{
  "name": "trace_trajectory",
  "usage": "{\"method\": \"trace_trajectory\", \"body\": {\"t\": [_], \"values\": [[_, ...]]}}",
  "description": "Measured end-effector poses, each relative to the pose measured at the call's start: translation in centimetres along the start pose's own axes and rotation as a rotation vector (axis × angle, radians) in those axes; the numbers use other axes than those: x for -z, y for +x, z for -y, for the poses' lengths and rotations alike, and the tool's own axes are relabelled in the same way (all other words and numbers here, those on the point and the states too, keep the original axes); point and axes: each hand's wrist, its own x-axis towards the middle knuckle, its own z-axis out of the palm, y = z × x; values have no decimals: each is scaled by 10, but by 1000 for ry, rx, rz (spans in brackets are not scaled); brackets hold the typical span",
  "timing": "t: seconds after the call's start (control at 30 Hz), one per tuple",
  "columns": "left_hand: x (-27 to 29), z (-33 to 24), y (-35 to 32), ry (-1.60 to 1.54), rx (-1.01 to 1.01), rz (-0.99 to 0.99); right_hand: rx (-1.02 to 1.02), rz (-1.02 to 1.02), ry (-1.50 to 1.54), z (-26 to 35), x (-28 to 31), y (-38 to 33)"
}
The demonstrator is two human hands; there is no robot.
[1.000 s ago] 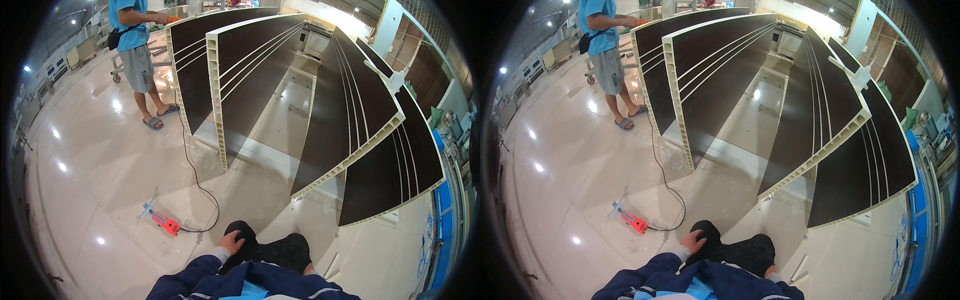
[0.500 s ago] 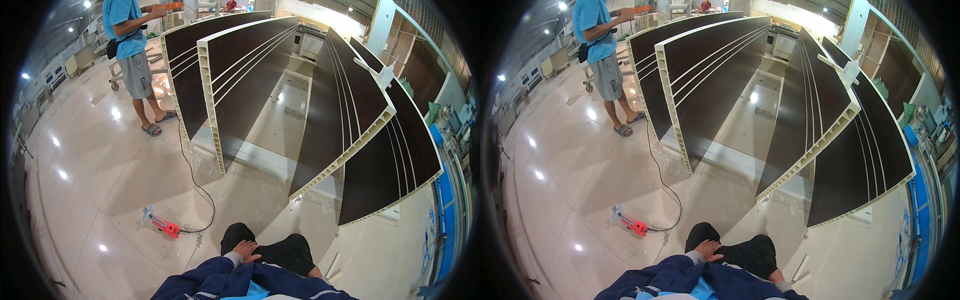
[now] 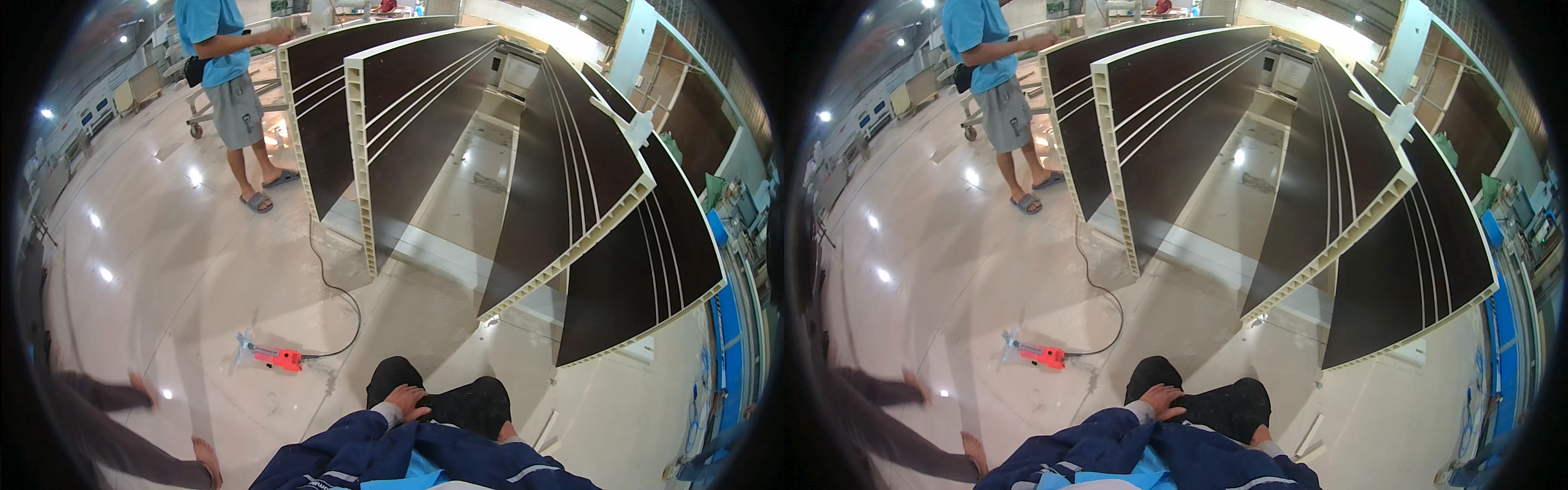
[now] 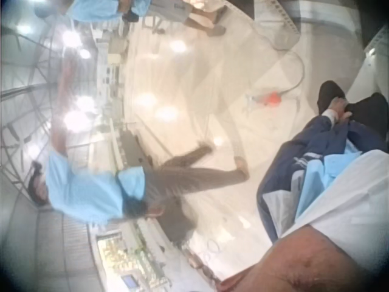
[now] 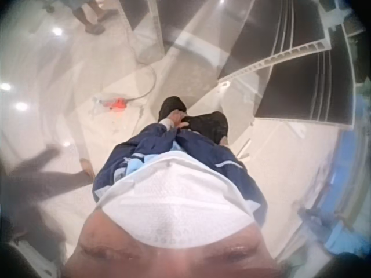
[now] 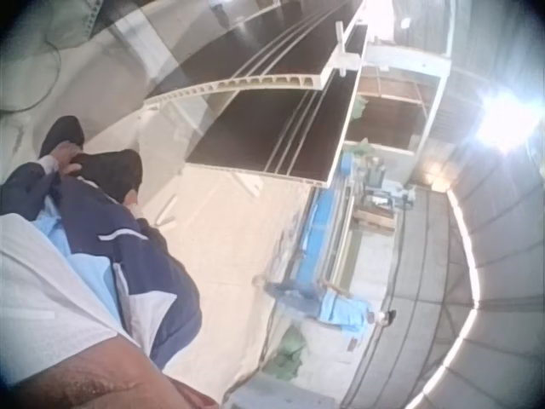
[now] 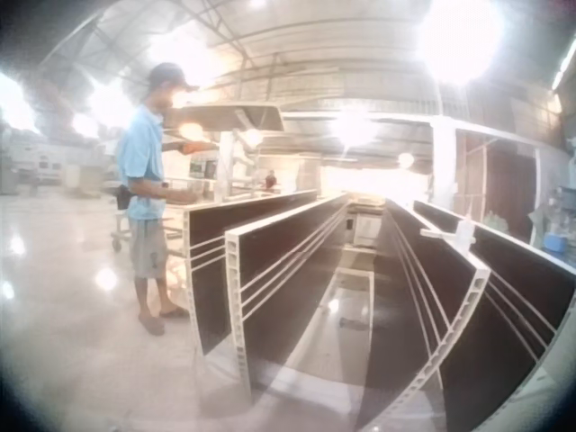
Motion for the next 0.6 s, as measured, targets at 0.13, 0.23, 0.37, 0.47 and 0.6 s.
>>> {"method": "trace_trajectory", "body": {"t": [0.13, 0.23, 0.37, 0.47, 0.6], "values": [[5, 3, -1, -16, -12, 25, -13, -32, 73, 10, 2, -1], [6, 4, -1, -6, -12, 19, -27, -41, 65, 15, 4, -3], [5, 6, -1, -26, -30, 8, -38, -46, 67, 23, 7, -6], [3, 7, -2, -41, -21, -9, -62, -54, 60, 32, 11, -8], [3, 9, -3, -65, -33, -31, -94, -76, 47, 54, 17, -4]]}}
